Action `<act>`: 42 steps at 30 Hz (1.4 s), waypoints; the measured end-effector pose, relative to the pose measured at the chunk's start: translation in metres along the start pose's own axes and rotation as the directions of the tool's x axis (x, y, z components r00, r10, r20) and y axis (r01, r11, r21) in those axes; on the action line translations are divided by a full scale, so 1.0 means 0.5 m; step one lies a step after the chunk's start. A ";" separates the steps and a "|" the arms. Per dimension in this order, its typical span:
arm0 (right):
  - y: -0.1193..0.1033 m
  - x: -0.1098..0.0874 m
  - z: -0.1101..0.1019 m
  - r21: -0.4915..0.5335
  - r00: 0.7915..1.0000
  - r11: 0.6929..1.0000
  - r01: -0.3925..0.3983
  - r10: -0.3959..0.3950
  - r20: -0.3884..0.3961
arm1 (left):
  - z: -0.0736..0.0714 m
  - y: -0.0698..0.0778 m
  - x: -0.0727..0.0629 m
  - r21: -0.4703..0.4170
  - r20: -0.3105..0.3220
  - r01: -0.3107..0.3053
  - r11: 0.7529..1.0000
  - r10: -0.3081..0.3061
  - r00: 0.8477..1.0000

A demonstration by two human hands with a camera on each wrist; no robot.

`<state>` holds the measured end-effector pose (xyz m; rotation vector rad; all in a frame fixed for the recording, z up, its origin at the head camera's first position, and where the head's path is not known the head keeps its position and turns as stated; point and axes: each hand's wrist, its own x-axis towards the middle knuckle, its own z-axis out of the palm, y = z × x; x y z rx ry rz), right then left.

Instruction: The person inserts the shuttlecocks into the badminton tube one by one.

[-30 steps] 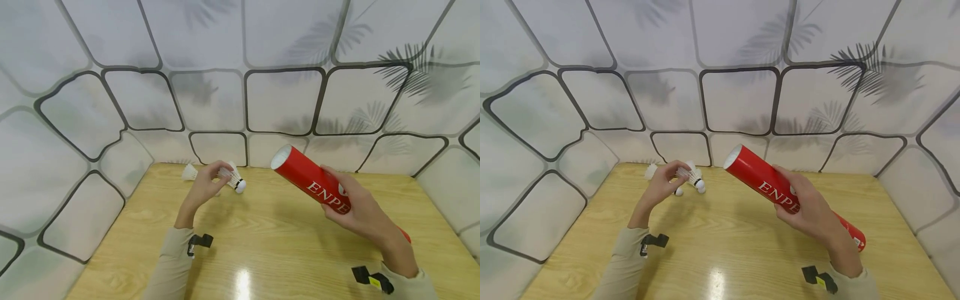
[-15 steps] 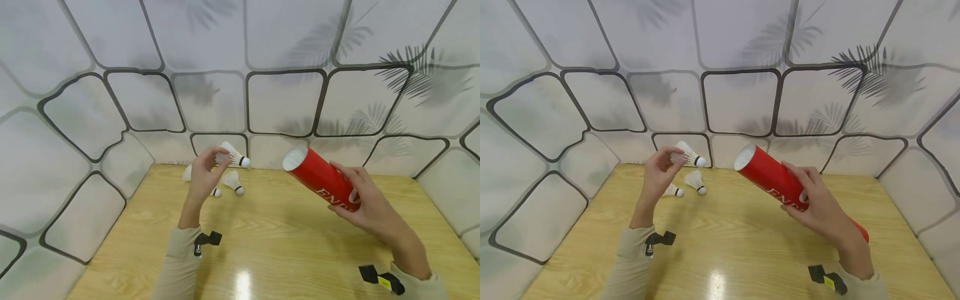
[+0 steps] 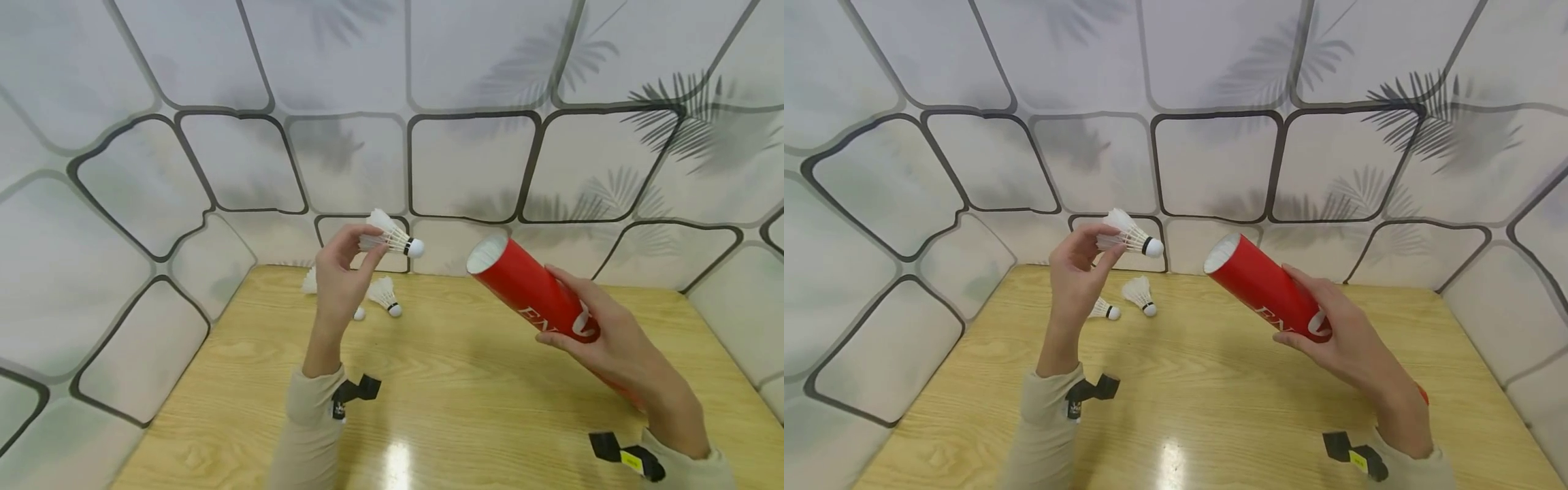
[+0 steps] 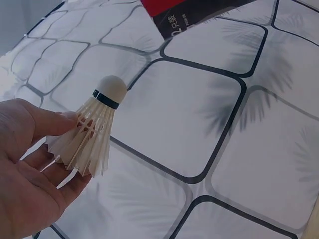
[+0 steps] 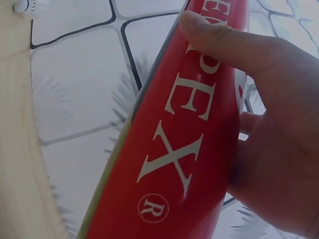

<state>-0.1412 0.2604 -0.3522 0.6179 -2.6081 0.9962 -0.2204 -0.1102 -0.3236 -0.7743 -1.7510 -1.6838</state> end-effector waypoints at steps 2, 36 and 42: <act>0.000 -0.001 0.000 -0.013 1.000 1.000 0.017 -0.017 -0.012 | 0.005 0.007 -0.003 0.015 -0.020 -0.012 1.000 0.012 1.000; -0.019 0.011 0.003 0.040 0.999 0.999 0.007 -0.009 0.053 | 0.077 0.017 -0.032 -0.048 0.042 -0.047 0.998 0.049 0.998; -0.015 0.011 0.005 0.025 0.998 0.999 0.032 -0.033 0.051 | 0.087 0.019 -0.036 -0.033 0.065 -0.051 0.998 0.054 0.996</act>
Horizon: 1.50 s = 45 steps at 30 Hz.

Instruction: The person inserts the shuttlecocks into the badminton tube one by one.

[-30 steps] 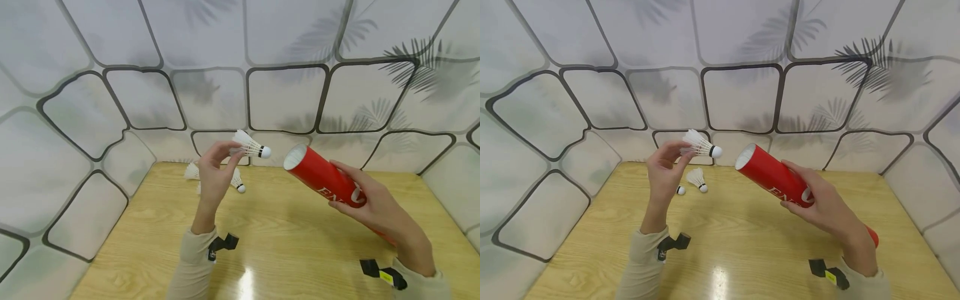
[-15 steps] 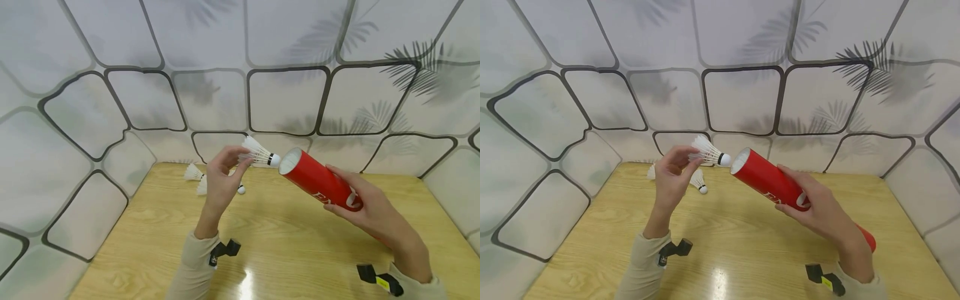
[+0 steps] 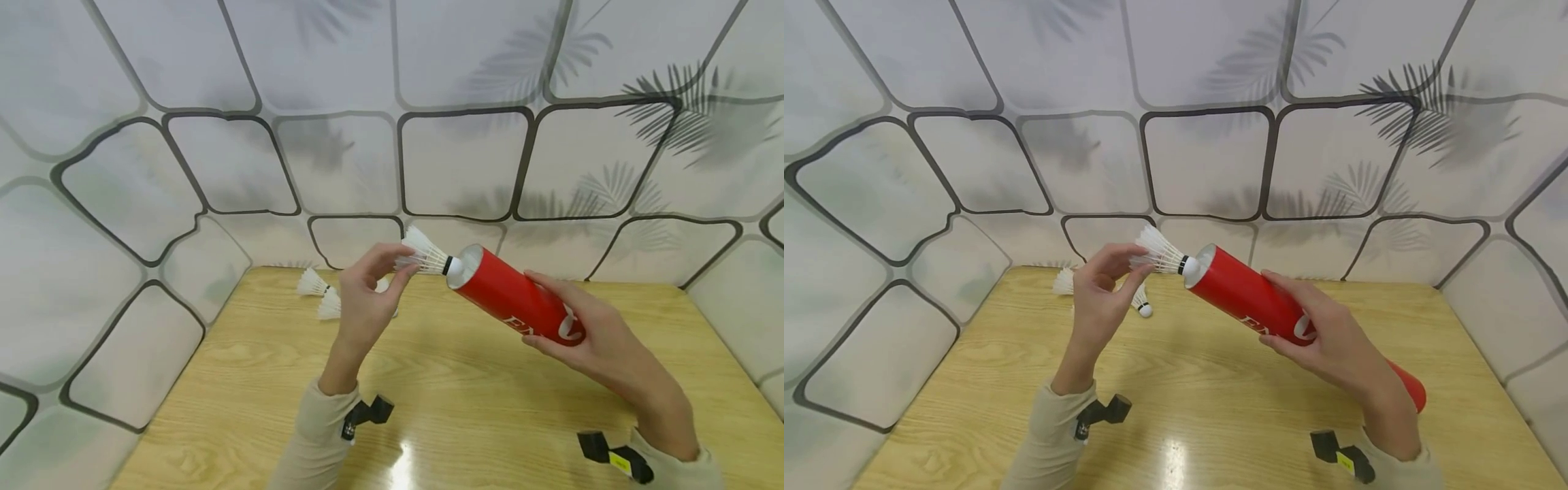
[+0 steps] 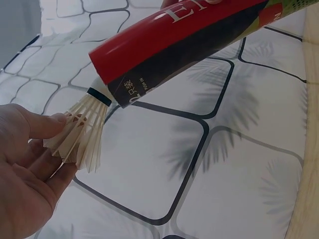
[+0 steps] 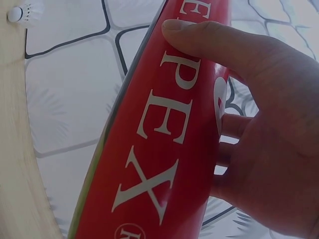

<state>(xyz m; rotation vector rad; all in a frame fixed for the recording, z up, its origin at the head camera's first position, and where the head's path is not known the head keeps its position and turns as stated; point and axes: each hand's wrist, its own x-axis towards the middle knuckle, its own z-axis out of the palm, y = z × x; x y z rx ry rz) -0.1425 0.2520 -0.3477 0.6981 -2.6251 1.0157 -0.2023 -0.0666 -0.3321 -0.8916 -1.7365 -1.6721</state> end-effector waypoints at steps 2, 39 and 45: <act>0.001 0.001 0.001 -0.008 1.000 1.000 0.006 -0.006 -0.003 | 0.003 0.000 -0.002 0.014 0.017 -0.002 1.000 0.002 1.000; -0.004 0.007 0.021 -0.053 1.000 0.998 0.022 -0.021 0.016 | 0.029 0.001 -0.018 0.166 0.204 -0.077 0.983 0.042 0.978; -0.004 0.006 0.021 -0.053 1.000 0.998 0.024 -0.023 0.019 | 0.036 -0.002 -0.022 0.150 0.240 -0.071 0.986 0.033 0.970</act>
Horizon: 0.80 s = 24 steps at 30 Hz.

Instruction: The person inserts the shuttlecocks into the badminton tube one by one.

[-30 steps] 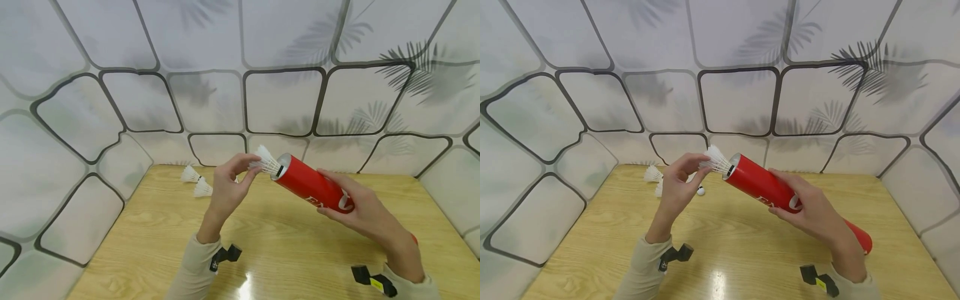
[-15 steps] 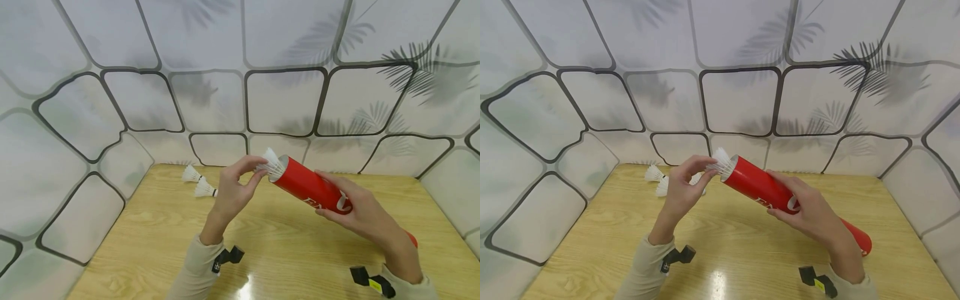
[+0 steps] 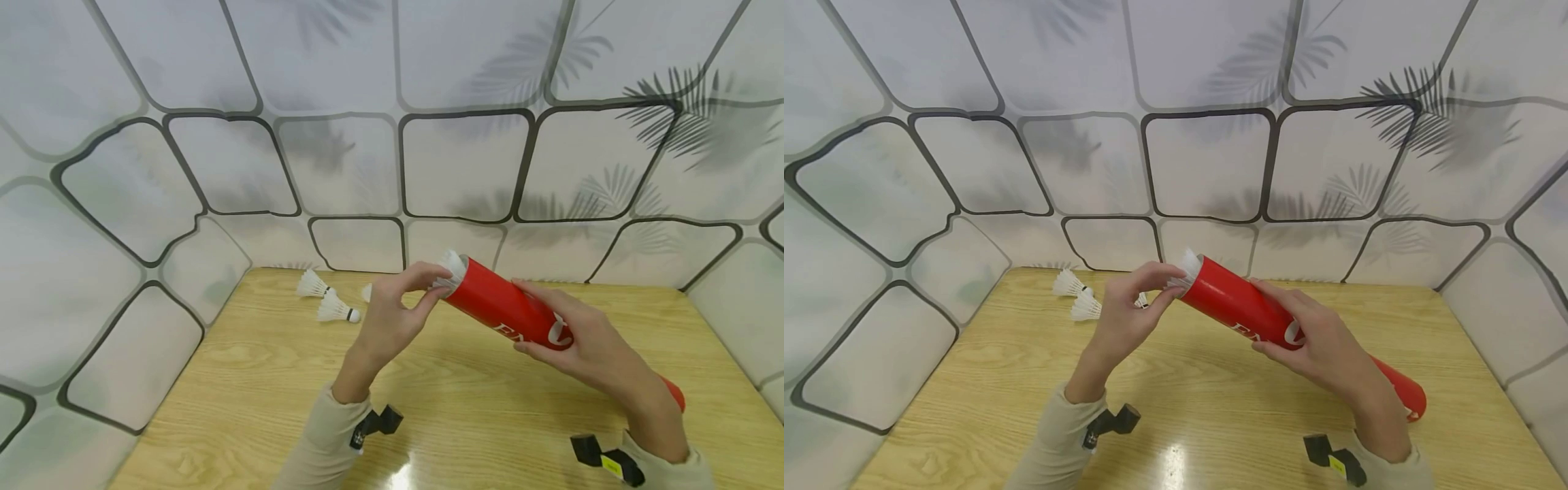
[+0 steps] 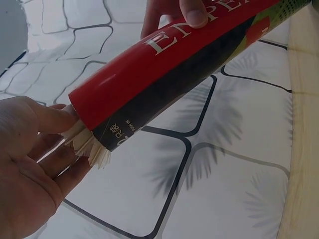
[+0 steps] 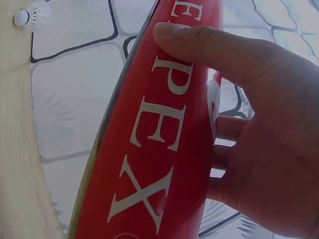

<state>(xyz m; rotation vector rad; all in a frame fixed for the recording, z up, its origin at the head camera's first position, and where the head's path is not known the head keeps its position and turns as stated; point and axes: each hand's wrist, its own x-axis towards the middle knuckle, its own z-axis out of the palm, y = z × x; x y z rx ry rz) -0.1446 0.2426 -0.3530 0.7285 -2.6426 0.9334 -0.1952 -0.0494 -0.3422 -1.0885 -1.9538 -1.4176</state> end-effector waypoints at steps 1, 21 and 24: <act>0.000 0.000 0.000 0.001 1.000 1.000 0.002 -0.002 0.001 | 0.001 0.000 -0.001 -0.002 0.004 0.005 1.000 -0.005 1.000; -0.015 0.000 -0.007 0.005 1.000 1.000 0.022 -0.022 0.001 | -0.002 0.009 0.001 -0.125 0.041 0.053 0.991 -0.048 0.998; -0.016 0.000 -0.007 0.019 1.000 0.999 0.028 -0.028 0.004 | -0.006 0.016 0.002 -0.116 0.065 0.050 0.992 -0.043 0.997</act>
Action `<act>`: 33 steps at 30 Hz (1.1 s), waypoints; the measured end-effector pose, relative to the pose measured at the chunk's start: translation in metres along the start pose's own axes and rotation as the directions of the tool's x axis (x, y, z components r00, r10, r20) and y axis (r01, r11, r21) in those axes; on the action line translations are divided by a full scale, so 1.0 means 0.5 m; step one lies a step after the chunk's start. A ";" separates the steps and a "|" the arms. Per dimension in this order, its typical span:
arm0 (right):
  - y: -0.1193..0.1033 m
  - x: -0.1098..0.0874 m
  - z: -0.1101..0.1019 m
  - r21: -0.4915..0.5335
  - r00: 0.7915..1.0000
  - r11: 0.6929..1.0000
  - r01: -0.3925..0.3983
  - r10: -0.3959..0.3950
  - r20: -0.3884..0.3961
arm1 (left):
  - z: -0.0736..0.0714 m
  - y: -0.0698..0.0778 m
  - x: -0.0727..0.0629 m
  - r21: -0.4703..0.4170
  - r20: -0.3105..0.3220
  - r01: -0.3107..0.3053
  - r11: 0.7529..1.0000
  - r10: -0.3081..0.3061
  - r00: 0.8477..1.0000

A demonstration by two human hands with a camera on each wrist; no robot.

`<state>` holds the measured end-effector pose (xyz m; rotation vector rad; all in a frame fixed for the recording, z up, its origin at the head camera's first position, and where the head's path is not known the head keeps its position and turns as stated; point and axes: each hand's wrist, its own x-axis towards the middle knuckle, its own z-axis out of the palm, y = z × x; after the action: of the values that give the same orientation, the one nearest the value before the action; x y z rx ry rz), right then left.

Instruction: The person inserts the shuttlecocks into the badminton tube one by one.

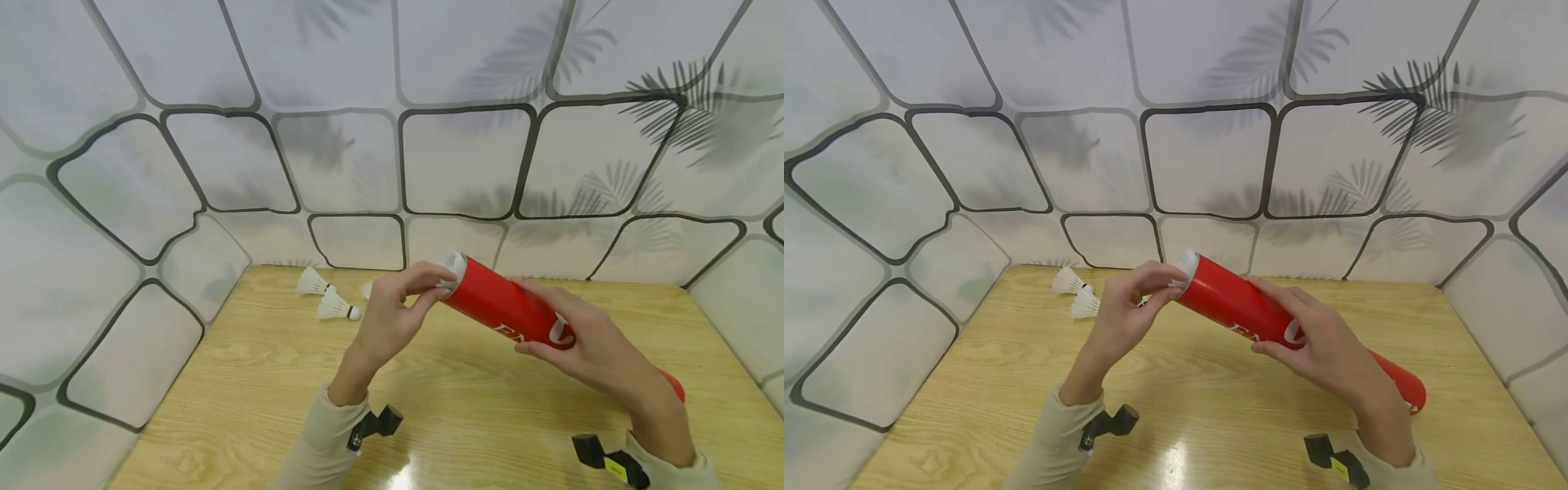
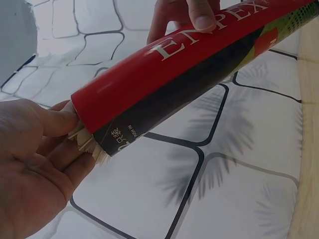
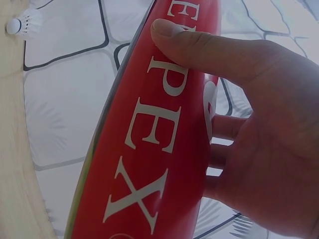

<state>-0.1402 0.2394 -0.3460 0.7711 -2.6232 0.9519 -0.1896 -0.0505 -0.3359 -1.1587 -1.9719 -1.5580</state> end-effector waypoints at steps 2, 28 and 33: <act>-0.001 0.001 -0.001 0.005 1.000 1.000 0.006 -0.006 0.001 | -0.003 0.005 0.001 0.004 0.019 -0.005 1.000 0.005 1.000; -0.002 -0.006 -0.006 0.009 1.000 1.000 0.024 -0.024 -0.010 | -0.002 0.017 -0.002 -0.108 0.207 0.006 0.994 0.017 0.978; -0.005 -0.006 -0.006 0.003 1.000 1.000 0.025 -0.025 -0.013 | 0.002 0.022 -0.003 -0.105 0.223 0.014 0.994 0.009 0.975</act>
<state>-0.1361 0.2409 -0.3439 0.7942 -2.5950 0.9514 -0.1799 -0.0498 -0.3306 -1.4310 -2.0499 -1.6121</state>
